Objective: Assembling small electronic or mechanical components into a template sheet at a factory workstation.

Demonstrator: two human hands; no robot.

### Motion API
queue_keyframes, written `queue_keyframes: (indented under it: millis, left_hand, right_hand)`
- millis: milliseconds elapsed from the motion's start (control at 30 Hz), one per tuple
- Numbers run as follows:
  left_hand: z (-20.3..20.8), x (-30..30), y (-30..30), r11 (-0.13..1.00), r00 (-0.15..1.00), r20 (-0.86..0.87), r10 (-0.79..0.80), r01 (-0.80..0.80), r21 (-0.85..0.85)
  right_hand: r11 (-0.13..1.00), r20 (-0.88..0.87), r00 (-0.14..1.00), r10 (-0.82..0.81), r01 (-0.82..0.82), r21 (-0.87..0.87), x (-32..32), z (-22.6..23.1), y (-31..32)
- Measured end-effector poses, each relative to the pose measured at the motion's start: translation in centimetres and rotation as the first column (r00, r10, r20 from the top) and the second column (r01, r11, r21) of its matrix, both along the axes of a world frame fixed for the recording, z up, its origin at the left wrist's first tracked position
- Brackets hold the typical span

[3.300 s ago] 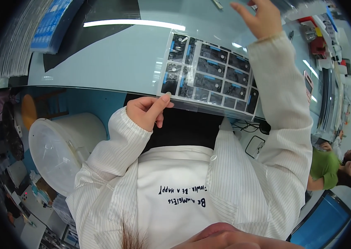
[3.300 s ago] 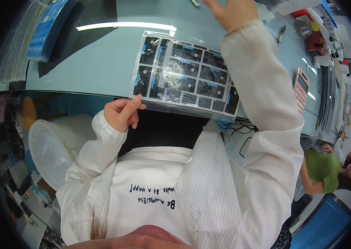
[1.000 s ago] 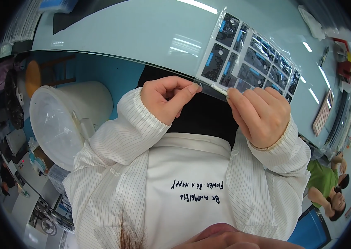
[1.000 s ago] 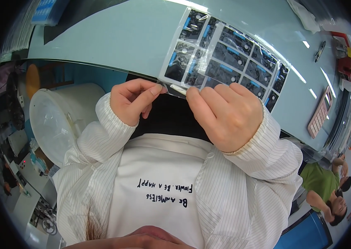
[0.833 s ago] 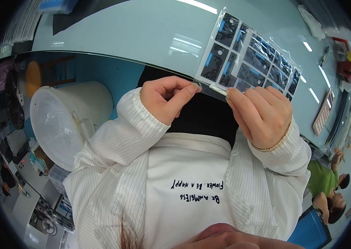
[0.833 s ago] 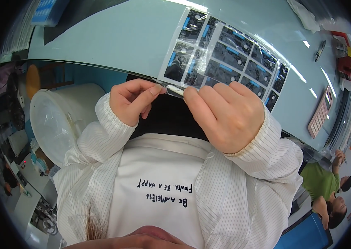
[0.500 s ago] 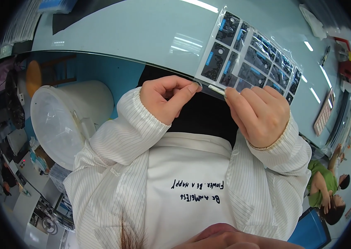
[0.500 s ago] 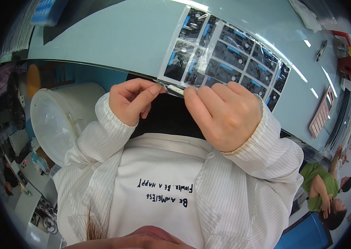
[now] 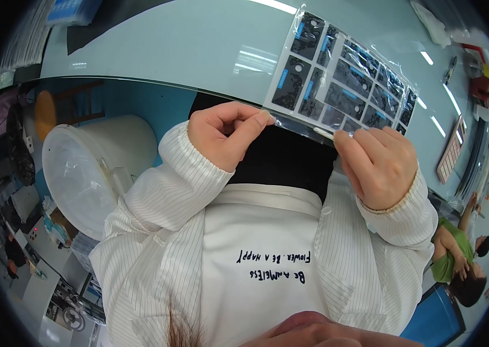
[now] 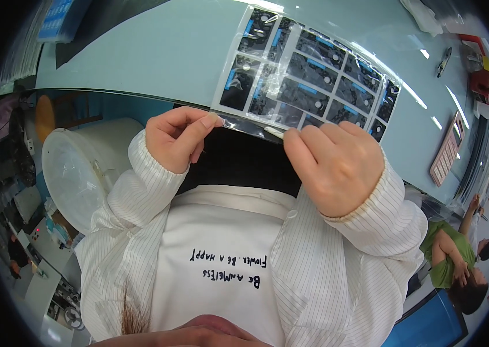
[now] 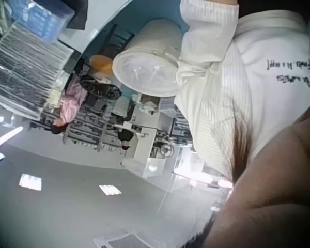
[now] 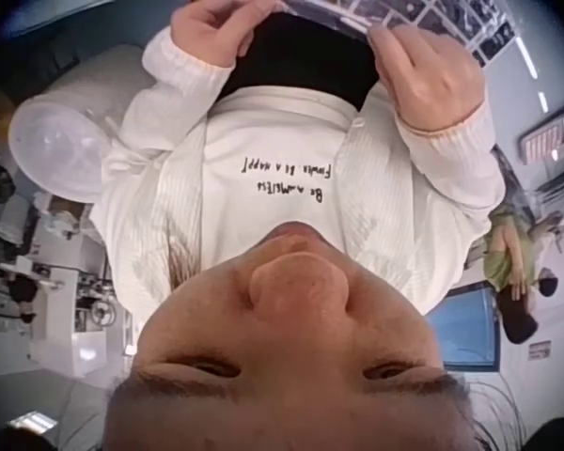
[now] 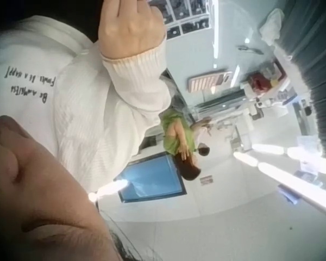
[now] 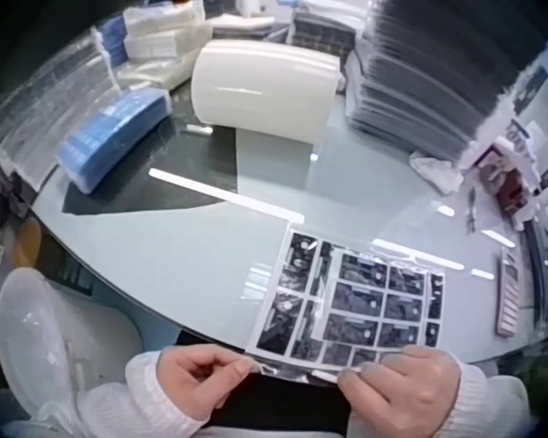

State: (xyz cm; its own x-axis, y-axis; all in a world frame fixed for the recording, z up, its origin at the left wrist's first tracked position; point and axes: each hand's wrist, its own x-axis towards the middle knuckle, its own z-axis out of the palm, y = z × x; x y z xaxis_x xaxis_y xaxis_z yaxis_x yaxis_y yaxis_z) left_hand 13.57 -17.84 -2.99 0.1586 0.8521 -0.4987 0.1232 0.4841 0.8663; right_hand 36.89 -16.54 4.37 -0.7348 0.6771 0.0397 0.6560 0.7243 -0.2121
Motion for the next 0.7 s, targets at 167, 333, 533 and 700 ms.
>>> queue_keyframes:
  millis: [167, 333, 533, 700]
  left_hand:
    - [0.4, 0.3, 0.2, 0.999, 1.000, -0.007, 0.020, -0.020, -0.030]
    - [0.1, 0.2, 0.1, 0.999, 0.999, 0.016, 0.045, -0.045, -0.015]
    - [0.1, 0.1, 0.2, 0.998, 0.998, 0.004, 0.056, -0.056, 0.009]
    - [-0.3, 0.0, 0.1, 0.997, 0.999, -0.012, 0.051, -0.050, 0.052]
  right_hand:
    - [0.999, 0.048, 0.998, -0.048, 0.049, -0.008, 1.6, 0.5, -0.8]
    - [0.996, 0.109, 0.990, -0.090, 0.089, 0.017, 3.5, 0.8, -1.7]
    - [0.988, 0.184, 0.971, -0.152, 0.149, 0.033, 6.1, 1.6, -3.0]
    - [0.974, 0.261, 0.938, -0.226, 0.213, 0.077, 8.6, 1.9, -4.1]
